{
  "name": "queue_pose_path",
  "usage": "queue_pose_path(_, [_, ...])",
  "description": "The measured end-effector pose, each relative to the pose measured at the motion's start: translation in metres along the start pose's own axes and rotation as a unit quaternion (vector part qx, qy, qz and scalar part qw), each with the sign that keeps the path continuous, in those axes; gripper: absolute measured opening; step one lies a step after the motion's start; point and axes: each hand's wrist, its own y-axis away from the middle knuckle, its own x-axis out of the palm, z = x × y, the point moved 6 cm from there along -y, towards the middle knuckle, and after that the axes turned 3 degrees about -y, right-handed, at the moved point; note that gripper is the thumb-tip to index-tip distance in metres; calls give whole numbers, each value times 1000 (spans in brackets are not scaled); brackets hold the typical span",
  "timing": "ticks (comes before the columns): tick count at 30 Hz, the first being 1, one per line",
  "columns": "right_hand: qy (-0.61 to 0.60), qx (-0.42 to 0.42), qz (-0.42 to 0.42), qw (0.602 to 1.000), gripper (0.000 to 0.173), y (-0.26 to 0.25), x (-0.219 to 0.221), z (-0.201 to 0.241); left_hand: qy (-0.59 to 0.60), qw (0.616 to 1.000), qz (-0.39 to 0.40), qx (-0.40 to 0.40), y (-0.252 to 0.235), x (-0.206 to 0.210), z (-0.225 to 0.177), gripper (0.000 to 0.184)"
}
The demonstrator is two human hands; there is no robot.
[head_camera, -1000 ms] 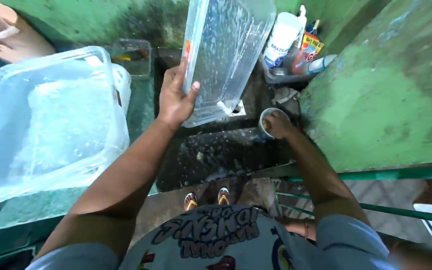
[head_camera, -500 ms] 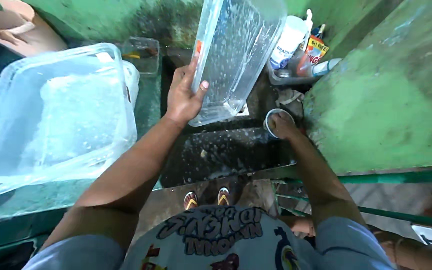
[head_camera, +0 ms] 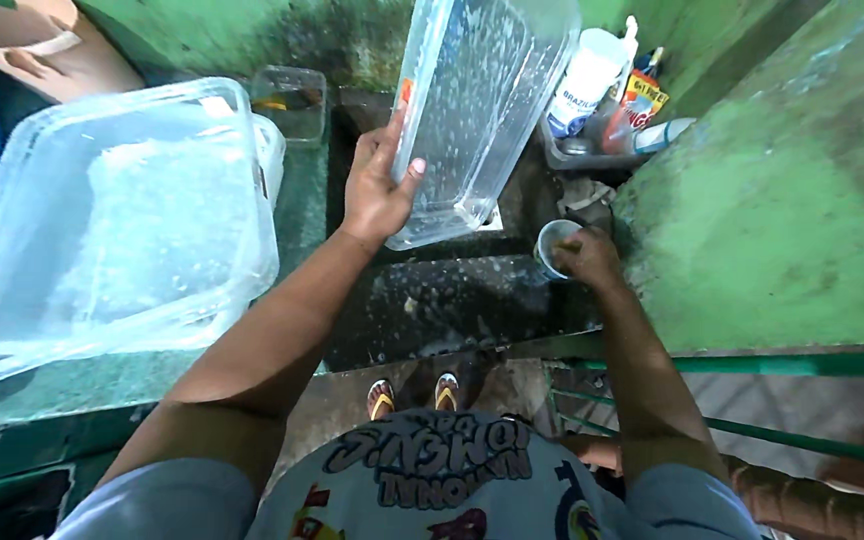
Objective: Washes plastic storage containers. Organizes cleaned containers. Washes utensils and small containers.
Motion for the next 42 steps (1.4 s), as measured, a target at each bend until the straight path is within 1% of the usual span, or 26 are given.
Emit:
queue_pose_path(2, [48,-5,39,998,36,0,8,0,1,1000,-6,2,0,0,1,64])
queue_pose_path(4, [57,26,57,996,28,0,7,1,3,1000,-10,6,0,1,-1,64])
queue_pose_path(6, [-8,87,35,996,27,1,-11,0,8,1000,-14,12,0,1,-3,64])
queue_pose_path(7, [-70,108,8,992,29,0,-20,-5,11,1000,-15,11,1,0,-4,64])
queue_pose_path(9, [-188,119,-34,974,29,-2,-29,-16,16,1000,-15,8,3,-2,-6,64])
queue_pose_path(10, [-207,116,-32,971,29,-2,-28,-17,17,1000,-16,7,3,-3,-7,64])
queue_pose_path(11, [-184,104,-12,977,30,-2,-25,-13,17,1000,-19,7,4,-3,-8,64])
queue_pose_path(13, [-64,63,44,995,32,-2,-8,2,22,999,-24,5,4,-5,-10,64])
queue_pose_path(15, [72,34,110,991,29,-3,12,17,25,999,-28,5,4,-7,-13,64])
queue_pose_path(16, [97,41,122,987,30,-2,12,21,24,999,-28,5,5,-8,-14,64])
queue_pose_path(17, [74,65,107,989,32,-1,8,18,23,999,-28,5,5,-8,-14,64])
queue_pose_path(20, [-113,121,16,986,29,3,-18,-11,23,999,-32,10,7,-10,-13,64])
queue_pose_path(22, [-234,121,-39,964,27,9,-29,-24,28,999,-39,19,10,-10,-11,64])
queue_pose_path(23, [-310,106,-58,943,26,11,-33,-23,32,998,-41,22,10,-10,-11,64])
queue_pose_path(25, [-437,56,-72,895,19,14,-40,0,42,998,-41,16,10,-8,-13,64])
queue_pose_path(26, [-467,30,-72,881,14,15,-42,20,48,998,-39,10,10,-6,-15,64])
queue_pose_path(27, [-473,5,-72,878,12,15,-41,45,55,998,-38,7,9,-2,-17,64])
queue_pose_path(29, [-433,-66,-47,898,19,14,-26,103,67,997,-34,4,6,6,-22,63])
queue_pose_path(31, [-377,-158,-11,912,29,12,12,164,81,996,-30,7,4,14,-31,61])
queue_pose_path(33, [-283,-239,53,927,61,21,59,213,94,995,-32,14,2,19,-39,56])
queue_pose_path(34, [-221,-276,53,934,70,26,74,225,89,995,-32,10,-1,19,-40,56])
queue_pose_path(35, [-154,-303,33,940,67,26,84,226,80,996,-26,-6,-5,17,-38,58])
queue_pose_path(37, [-71,-324,-61,941,48,11,90,198,91,993,-1,-71,-10,9,-30,58])
queue_pose_path(39, [1,-273,-90,958,45,-20,88,155,127,983,11,-130,-17,-3,-25,57])
queue_pose_path(40, [24,-267,-98,959,45,-31,86,141,151,978,14,-146,-20,-7,-24,58])
queue_pose_path(42, [28,-272,-107,956,46,-39,79,140,192,972,37,-132,-27,-14,-30,64])
